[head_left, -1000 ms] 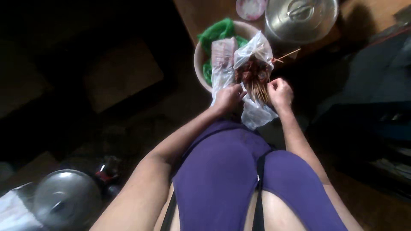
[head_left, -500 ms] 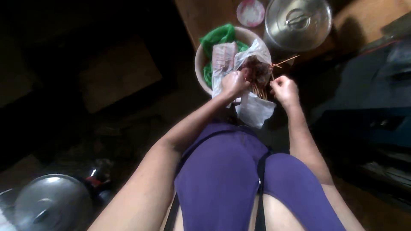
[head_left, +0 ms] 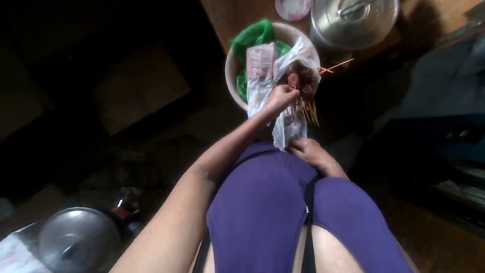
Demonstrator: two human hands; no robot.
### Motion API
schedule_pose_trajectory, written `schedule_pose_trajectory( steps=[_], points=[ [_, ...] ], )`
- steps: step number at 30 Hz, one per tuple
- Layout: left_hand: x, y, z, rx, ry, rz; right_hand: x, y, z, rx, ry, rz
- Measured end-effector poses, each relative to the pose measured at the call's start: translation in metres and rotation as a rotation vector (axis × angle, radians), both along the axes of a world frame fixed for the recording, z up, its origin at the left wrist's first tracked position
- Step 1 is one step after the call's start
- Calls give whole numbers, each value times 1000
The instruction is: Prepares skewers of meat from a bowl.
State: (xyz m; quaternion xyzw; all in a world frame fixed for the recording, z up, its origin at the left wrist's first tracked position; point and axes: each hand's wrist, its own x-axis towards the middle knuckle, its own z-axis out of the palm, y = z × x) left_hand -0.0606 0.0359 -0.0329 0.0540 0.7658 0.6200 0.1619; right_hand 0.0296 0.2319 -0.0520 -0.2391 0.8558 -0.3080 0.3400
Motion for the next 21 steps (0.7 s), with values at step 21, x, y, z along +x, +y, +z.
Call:
schedule_pose_trajectory(
  steps=[21],
  points=[
    [-9,24,-16,289,-791,140,-102,-23,28,109,63,-543]
  ],
)
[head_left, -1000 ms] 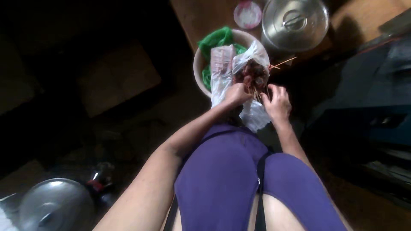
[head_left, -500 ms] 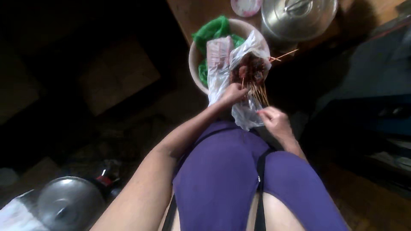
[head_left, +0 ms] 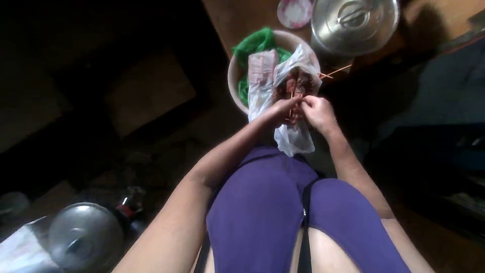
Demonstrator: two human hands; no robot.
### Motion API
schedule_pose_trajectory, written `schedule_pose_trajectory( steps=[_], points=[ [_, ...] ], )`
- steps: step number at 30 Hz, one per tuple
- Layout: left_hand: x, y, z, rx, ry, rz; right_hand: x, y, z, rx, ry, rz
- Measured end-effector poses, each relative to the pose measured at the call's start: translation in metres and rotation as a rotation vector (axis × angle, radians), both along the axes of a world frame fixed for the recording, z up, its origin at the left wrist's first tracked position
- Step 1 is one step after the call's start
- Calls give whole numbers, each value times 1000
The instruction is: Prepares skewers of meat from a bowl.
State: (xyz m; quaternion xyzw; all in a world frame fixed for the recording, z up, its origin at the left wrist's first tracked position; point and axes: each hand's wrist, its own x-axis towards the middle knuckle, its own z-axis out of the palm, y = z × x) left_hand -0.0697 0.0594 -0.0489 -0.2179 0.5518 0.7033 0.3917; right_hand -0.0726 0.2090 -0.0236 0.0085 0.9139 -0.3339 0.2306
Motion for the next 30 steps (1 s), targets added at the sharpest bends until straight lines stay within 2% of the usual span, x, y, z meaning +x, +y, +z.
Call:
schedule_pose_trajectory(
  steps=[3,5,7,10,12,16,20,22,26,30],
  points=[
    [-12,-8,9,-21,-44,58,11,9,13,-134,150,54],
    [-19,-19,16,-19,-11,105,10,22,18,-138,237,-34],
    [-25,-32,29,53,-38,158,8,33,15,-4,244,-115],
    [-20,-46,67,192,-114,202,6,35,3,257,104,-102],
    [-7,-56,88,278,-145,205,7,31,-9,315,63,-101],
    [38,-84,115,225,-36,30,14,19,-22,358,-27,-108],
    [69,-111,118,160,148,-115,16,-6,-23,470,-190,-64],
    [76,-117,117,130,198,-126,15,-7,-27,490,-169,-43],
    [84,-131,106,89,247,-65,-4,8,-25,365,-206,-68],
    [95,-147,91,65,246,-1,-11,17,-30,177,-232,-189]
  ],
)
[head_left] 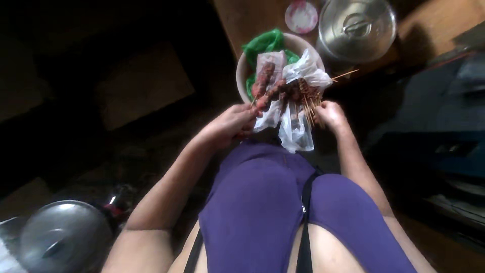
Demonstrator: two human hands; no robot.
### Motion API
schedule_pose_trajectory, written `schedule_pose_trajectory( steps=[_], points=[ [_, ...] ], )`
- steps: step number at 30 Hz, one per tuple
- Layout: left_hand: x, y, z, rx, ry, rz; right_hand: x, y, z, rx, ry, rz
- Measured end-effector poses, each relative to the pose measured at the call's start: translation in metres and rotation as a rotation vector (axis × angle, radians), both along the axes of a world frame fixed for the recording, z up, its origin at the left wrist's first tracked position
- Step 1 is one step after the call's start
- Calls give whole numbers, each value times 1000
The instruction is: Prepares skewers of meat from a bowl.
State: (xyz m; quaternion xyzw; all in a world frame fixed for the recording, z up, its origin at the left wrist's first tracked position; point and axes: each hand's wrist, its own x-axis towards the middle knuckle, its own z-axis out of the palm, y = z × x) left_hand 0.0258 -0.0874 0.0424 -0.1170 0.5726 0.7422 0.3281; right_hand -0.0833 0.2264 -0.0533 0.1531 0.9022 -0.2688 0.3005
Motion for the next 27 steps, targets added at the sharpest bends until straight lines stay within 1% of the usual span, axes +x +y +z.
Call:
schedule_pose_trajectory(
  steps=[2,3,6,7,10,12,14,18,21,23,25,27],
  points=[
    [4,-6,-4,11,-4,21,3,-5,-2,-65,-31,-41],
    [6,-9,-7,26,0,29,5,-9,-5,-35,-26,-25],
    [8,-14,-18,46,12,41,10,-28,-4,209,-1,85],
    [9,-15,-20,47,13,42,10,-32,-4,259,1,98],
    [9,-18,-24,61,15,39,6,-33,-2,296,20,95],
    [9,-20,-28,60,14,38,1,-34,13,339,47,106],
    [7,-22,-34,64,18,27,-7,-32,27,348,26,105],
    [3,-22,-46,62,36,1,-16,-31,28,318,-39,130],
    [1,-24,-50,74,30,2,-21,-38,37,450,-52,232],
    [0,-26,-52,72,48,-7,-25,-35,52,504,-74,306],
    [-1,-29,-54,63,85,-18,-30,-22,71,450,-120,362],
    [-4,-29,-56,66,90,-10,-31,-4,93,336,-171,389]
  ],
)
